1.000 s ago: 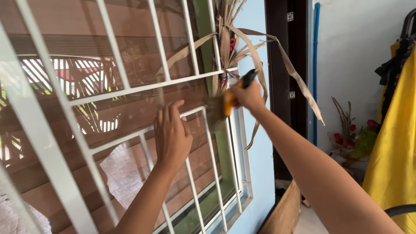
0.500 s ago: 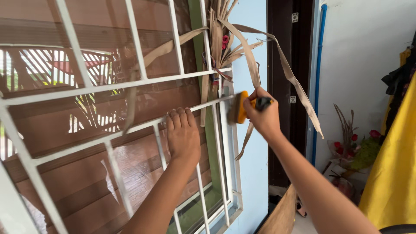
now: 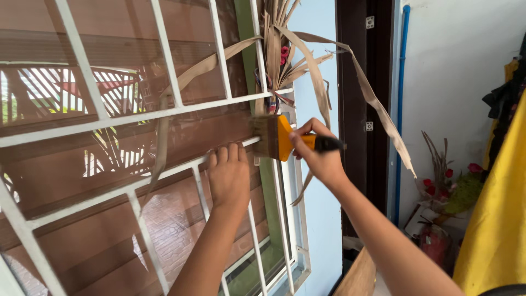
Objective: The person scrubs a window with a yellow brush, then wipes the glass and frame with a red cloth. The person works on the window panes and the metal frame, moving systematically across the surface.
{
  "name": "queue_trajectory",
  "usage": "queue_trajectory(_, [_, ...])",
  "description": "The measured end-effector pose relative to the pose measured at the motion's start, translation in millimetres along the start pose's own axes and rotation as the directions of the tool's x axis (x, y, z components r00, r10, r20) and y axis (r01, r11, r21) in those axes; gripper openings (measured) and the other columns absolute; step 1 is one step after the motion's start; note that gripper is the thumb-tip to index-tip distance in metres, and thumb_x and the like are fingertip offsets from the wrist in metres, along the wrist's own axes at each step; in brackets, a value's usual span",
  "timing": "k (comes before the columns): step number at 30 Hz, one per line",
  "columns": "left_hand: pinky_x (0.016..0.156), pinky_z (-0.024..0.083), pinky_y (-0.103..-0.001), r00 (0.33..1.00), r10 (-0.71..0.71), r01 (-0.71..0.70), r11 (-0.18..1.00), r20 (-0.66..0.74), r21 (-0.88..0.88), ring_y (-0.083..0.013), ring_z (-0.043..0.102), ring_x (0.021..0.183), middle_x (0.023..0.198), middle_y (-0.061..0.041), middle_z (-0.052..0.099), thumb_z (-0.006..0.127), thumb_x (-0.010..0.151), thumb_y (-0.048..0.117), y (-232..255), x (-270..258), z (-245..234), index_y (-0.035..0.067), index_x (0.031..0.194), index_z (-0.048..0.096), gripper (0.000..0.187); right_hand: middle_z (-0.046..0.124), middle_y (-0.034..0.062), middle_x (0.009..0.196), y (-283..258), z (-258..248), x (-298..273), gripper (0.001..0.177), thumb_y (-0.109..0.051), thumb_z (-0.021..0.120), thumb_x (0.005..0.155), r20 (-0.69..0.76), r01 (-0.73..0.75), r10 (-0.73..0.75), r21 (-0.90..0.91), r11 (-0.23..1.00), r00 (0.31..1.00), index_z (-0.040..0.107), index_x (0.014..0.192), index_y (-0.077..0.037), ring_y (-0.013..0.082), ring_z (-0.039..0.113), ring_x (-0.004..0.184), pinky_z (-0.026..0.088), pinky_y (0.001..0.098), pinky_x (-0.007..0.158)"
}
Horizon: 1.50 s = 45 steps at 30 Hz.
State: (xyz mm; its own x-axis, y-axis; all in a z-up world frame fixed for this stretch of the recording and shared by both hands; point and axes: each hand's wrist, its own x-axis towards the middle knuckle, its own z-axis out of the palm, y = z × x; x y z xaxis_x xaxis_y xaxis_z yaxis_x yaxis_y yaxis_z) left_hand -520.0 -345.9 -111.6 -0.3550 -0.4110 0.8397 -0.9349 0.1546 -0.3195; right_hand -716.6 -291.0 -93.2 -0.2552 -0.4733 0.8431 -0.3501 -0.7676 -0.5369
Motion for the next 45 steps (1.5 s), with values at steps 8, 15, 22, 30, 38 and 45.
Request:
queue_trajectory(8, [0.111,0.04,-0.042,0.995,-0.035,0.073,0.904,0.098,-0.422,-0.0337,0.052,0.128,0.137,-0.019,0.053,0.075,0.079,0.014,-22.4,1.7,-32.9,-0.002,0.143,0.046,0.073,0.069,0.0057,0.08,-25.3,16.1,9.3,0.018,-0.013,0.071,0.099,0.012,0.149,-0.149,0.0,0.989,0.989,0.058,0.091,-0.004,0.0085,0.068,0.067,0.054,0.0231,0.057])
queue_trajectory(15, [0.104,0.051,-0.041,0.965,-0.167,-0.03,0.698,-0.203,-0.715,-0.041,0.05,0.135,0.151,-0.024,0.04,0.063,0.084,-0.006,-60.8,-8.8,-56.7,-0.007,0.142,0.042,0.062,0.062,0.009,0.099,-11.3,32.4,13.8,0.02,-0.012,0.073,0.1,-0.22,0.282,-0.349,-0.286,0.916,0.911,0.057,0.094,-0.001,0.0154,0.068,0.079,0.058,0.0268,0.067])
queue_trajectory(22, [0.104,0.05,-0.042,0.946,-0.154,-0.074,0.756,-0.286,-0.651,-0.039,0.049,0.138,0.152,-0.018,0.04,0.065,0.091,-0.005,-69.6,14.4,-68.7,-0.005,0.14,0.046,0.053,0.065,0.0102,0.098,-9.1,32.9,18.4,0.017,-0.007,0.075,0.099,0.018,0.54,-0.567,-0.331,0.774,0.824,0.06,0.101,0.001,0.0203,0.067,0.087,0.057,0.0319,0.077])
queue_trajectory(30, [0.107,0.046,-0.042,0.974,-0.128,-0.03,0.74,-0.184,-0.672,-0.0395,0.045,0.139,0.152,-0.019,0.039,0.067,0.078,-0.013,-74.9,19.2,-58.1,-0.005,0.142,0.044,0.069,0.071,0.0068,0.094,-13.0,24.3,24.7,0.015,-0.01,0.071,0.1,-0.062,0.168,-0.163,0.069,0.983,0.985,0.059,0.101,-0.001,0.0122,0.072,0.077,0.061,0.0247,0.068])
queue_trajectory(38, [0.112,0.042,-0.044,0.953,-0.092,-0.124,0.751,-0.289,-0.648,-0.04,0.046,0.136,0.147,-0.02,0.044,0.072,0.072,-0.01,-69.4,21.8,-58.4,-0.005,0.139,0.046,0.072,0.069,0.0073,0.091,-12.5,28.7,19.8,0.015,-0.011,0.069,0.101,-0.206,0.206,-0.216,-0.069,0.976,0.954,0.059,0.098,0.0,0.0115,0.071,0.072,0.06,0.0257,0.062])
queue_trajectory(45, [0.105,0.042,-0.046,0.962,-0.098,-0.094,0.756,-0.254,-0.648,-0.0387,0.051,0.126,0.138,-0.02,0.052,0.075,0.073,-0.005,-60.5,16.0,-48.1,-0.003,0.14,0.047,0.072,0.068,0.0111,0.085,-21.0,14.8,17.9,0.015,-0.006,0.074,0.097,-0.156,0.225,-0.271,-0.262,0.939,0.95,0.062,0.096,0.003,0.0139,0.069,0.07,0.058,0.0282,0.059])
